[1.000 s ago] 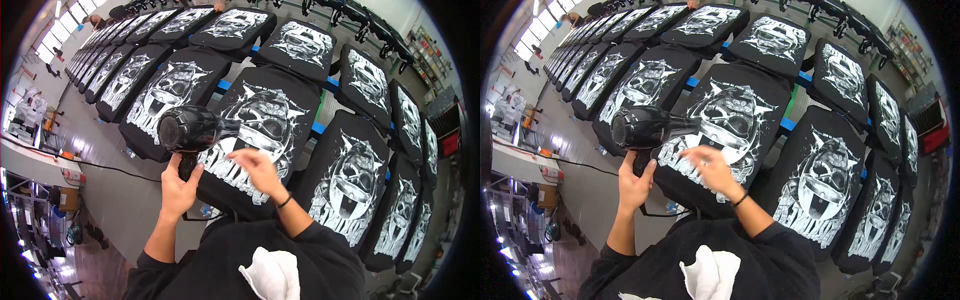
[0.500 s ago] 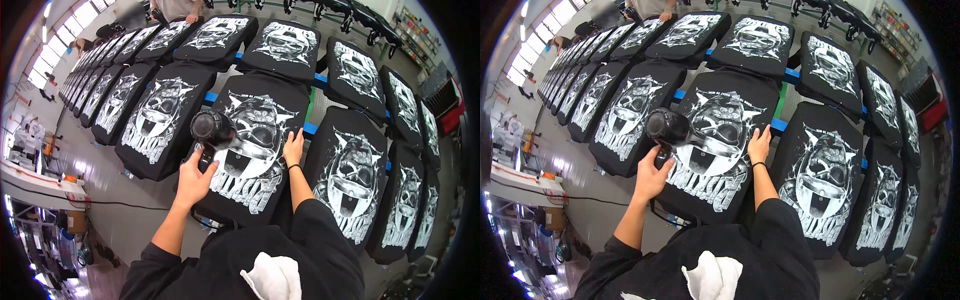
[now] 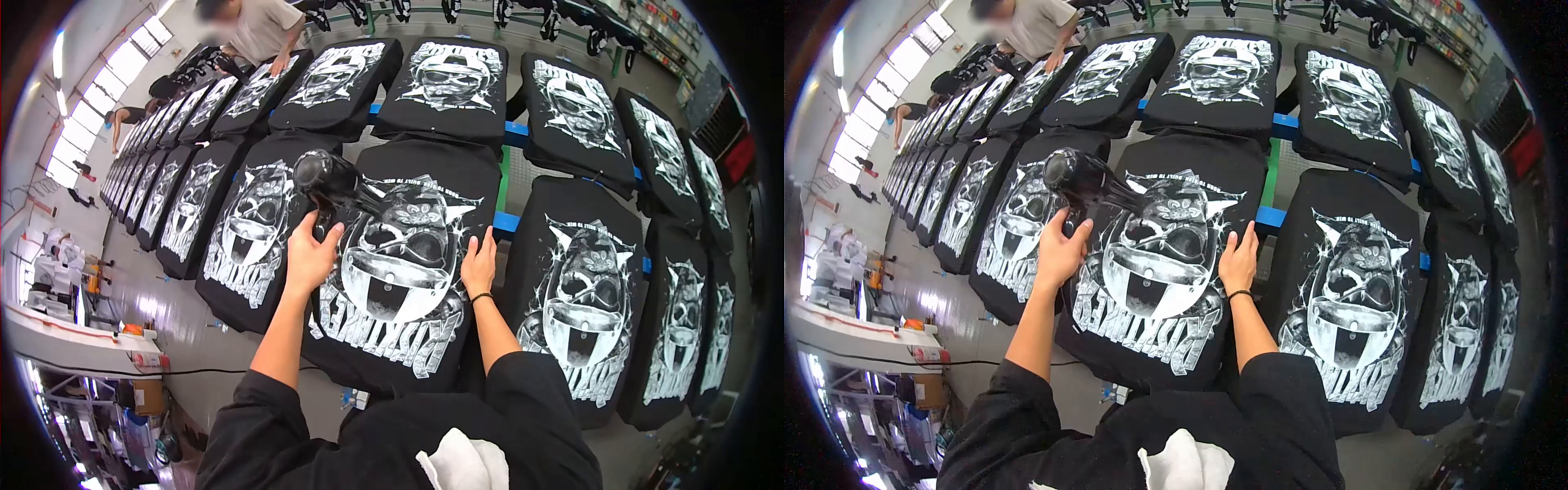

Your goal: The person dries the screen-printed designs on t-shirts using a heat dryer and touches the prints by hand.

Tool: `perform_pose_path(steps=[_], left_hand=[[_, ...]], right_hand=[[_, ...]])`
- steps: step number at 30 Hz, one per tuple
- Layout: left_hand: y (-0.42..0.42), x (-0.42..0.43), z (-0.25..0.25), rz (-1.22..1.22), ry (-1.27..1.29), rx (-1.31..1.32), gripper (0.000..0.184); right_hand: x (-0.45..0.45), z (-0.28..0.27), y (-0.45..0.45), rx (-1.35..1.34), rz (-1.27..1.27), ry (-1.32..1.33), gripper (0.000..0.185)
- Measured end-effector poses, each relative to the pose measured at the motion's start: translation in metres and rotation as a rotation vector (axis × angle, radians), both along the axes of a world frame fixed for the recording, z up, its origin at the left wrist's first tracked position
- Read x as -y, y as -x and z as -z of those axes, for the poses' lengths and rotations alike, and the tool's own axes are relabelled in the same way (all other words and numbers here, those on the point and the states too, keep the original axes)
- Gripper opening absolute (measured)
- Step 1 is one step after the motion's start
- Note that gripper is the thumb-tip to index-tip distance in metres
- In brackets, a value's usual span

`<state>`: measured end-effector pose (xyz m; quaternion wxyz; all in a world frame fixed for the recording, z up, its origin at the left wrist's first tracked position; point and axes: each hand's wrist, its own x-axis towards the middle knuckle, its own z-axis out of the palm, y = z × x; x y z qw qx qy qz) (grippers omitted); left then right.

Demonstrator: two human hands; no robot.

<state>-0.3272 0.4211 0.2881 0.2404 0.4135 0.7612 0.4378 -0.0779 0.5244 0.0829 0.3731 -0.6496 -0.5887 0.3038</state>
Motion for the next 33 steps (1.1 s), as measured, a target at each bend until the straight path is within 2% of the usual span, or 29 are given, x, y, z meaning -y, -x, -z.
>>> perform_pose_path(steps=[2,5,8,12,13,14,19,20,22,23,26,28,29,30,32,33], left_hand=[[0.005,-0.016,0.001,-0.059,0.002,-0.192,0.056],[0.020,-0.045,0.010,-0.109,-0.027,-0.098,0.059],[0.023,-0.066,0.012,-0.069,0.040,-0.186,0.057],[-0.005,-0.088,0.017,0.052,-0.037,-0.174,0.047],[-0.019,-0.092,0.011,0.079,0.022,-0.178,0.045],[-0.031,-0.095,0.011,0.123,0.007,-0.100,0.045],[-0.069,-0.098,0.008,0.324,0.001,-0.144,0.055],[-0.076,-0.091,-0.001,0.323,0.086,-0.051,0.052],[-0.076,-0.077,0.000,0.323,0.019,-0.128,0.048],[-0.082,-0.063,-0.015,0.321,0.043,-0.091,0.043],[-0.068,-0.021,-0.019,0.336,0.136,0.161,0.041],[-0.065,0.018,-0.022,0.313,0.127,0.037,0.045],[-0.060,0.036,-0.012,0.334,0.021,-0.103,0.045],[-0.057,0.057,-0.007,0.282,0.030,-0.092,0.045],[-0.059,0.089,-0.038,0.224,0.200,0.302,0.047],[-0.055,0.105,-0.039,0.181,0.207,0.313,0.048]], right_hand=[[0.000,0.000,0.001,-0.009,0.020,0.002,0.056],[0.001,-0.005,0.002,0.005,0.034,0.021,0.056],[0.001,-0.006,0.003,0.006,0.040,0.025,0.056],[0.001,-0.007,0.002,0.015,0.042,0.031,0.056],[0.001,-0.006,0.002,0.010,0.041,0.020,0.056],[0.000,-0.004,0.002,0.004,0.038,0.007,0.056],[0.001,-0.005,0.001,-0.010,0.054,0.036,0.059],[0.000,-0.004,0.001,-0.002,0.062,0.039,0.060],[0.000,-0.003,0.001,-0.002,0.060,0.046,0.060],[0.000,-0.003,0.001,-0.002,0.061,0.048,0.060],[0.000,-0.004,0.001,-0.001,0.064,0.048,0.060],[-0.001,-0.004,0.001,-0.022,0.069,0.014,0.059],[-0.001,-0.003,0.002,-0.022,0.070,0.017,0.059],[-0.001,-0.003,0.002,-0.012,0.066,0.016,0.059],[-0.003,0.004,0.001,0.009,0.049,-0.033,0.058],[-0.005,0.007,0.001,-0.007,0.044,-0.039,0.058]])
